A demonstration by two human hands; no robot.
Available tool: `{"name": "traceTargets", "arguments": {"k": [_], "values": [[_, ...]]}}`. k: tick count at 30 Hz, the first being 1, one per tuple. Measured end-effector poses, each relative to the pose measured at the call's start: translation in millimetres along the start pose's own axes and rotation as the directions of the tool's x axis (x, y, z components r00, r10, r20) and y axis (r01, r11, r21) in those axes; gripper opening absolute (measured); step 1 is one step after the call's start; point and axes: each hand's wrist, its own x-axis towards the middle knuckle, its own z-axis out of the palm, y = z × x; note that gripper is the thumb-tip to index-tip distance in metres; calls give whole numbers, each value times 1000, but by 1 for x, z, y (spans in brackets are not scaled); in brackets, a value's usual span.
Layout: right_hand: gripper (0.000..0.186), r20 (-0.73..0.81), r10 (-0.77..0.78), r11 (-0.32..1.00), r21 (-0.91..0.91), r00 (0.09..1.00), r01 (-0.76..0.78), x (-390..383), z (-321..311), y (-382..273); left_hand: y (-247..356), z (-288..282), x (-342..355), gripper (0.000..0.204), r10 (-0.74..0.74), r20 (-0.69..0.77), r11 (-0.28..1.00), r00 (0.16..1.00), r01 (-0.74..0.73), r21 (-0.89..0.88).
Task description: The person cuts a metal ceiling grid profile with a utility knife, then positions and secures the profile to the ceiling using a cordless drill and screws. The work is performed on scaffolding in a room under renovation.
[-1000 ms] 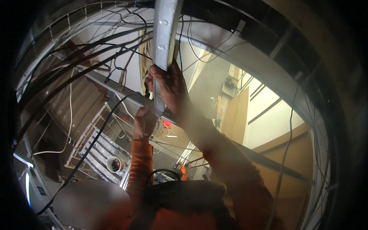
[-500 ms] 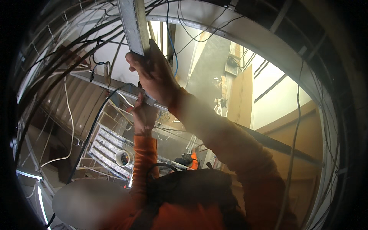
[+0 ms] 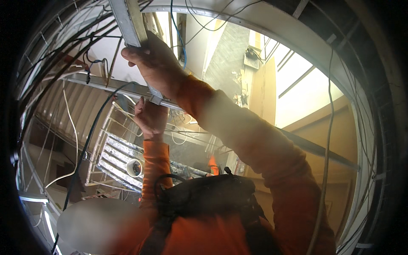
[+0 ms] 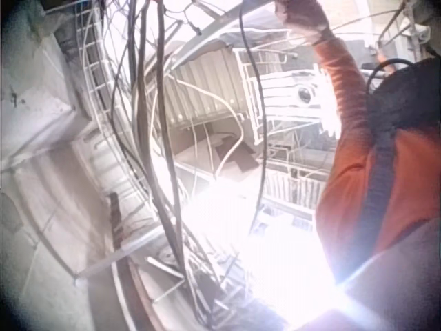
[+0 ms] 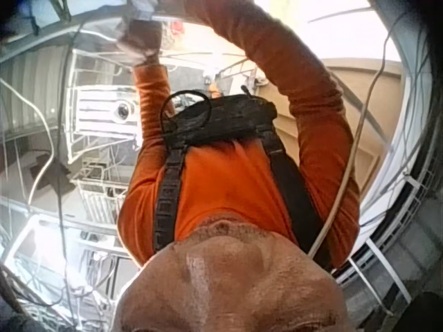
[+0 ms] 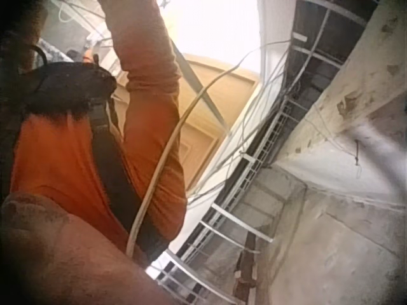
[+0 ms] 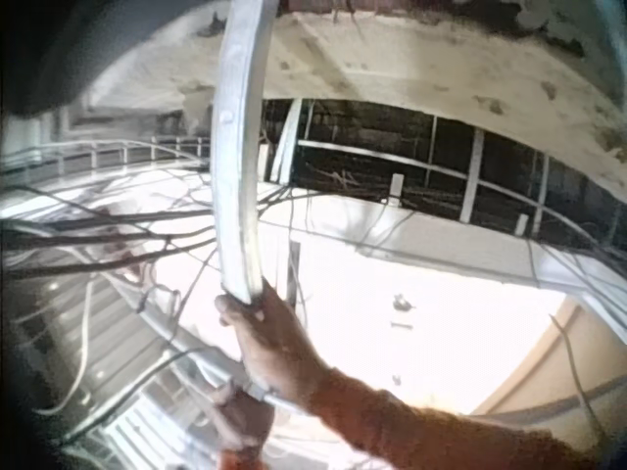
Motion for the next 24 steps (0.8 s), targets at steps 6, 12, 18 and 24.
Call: {"name": "traceTargets", "arguments": {"k": [6, 12, 18, 24], "values": [[39, 143, 70, 994, 69, 987, -81, -7, -18, -25, -1, 2, -4, 43, 49, -14, 993, 999, -47, 107], [45, 47, 147, 987, 57, 988, -150, -15, -15, -35, -2, -6, -15, 57, 16, -147, 945, 989, 33, 327], [38, -39, 138, 990, -25, 990, -139, -18, -15, -40, -1, 3, -20, 56, -2, 20, 930, 1000, -5, 368], [42, -13, 113, 993, 21, 993, -113, -16, -12, -34, -10, 17, -26, 70, 23, 4, 941, 1000, -23, 337]]}}
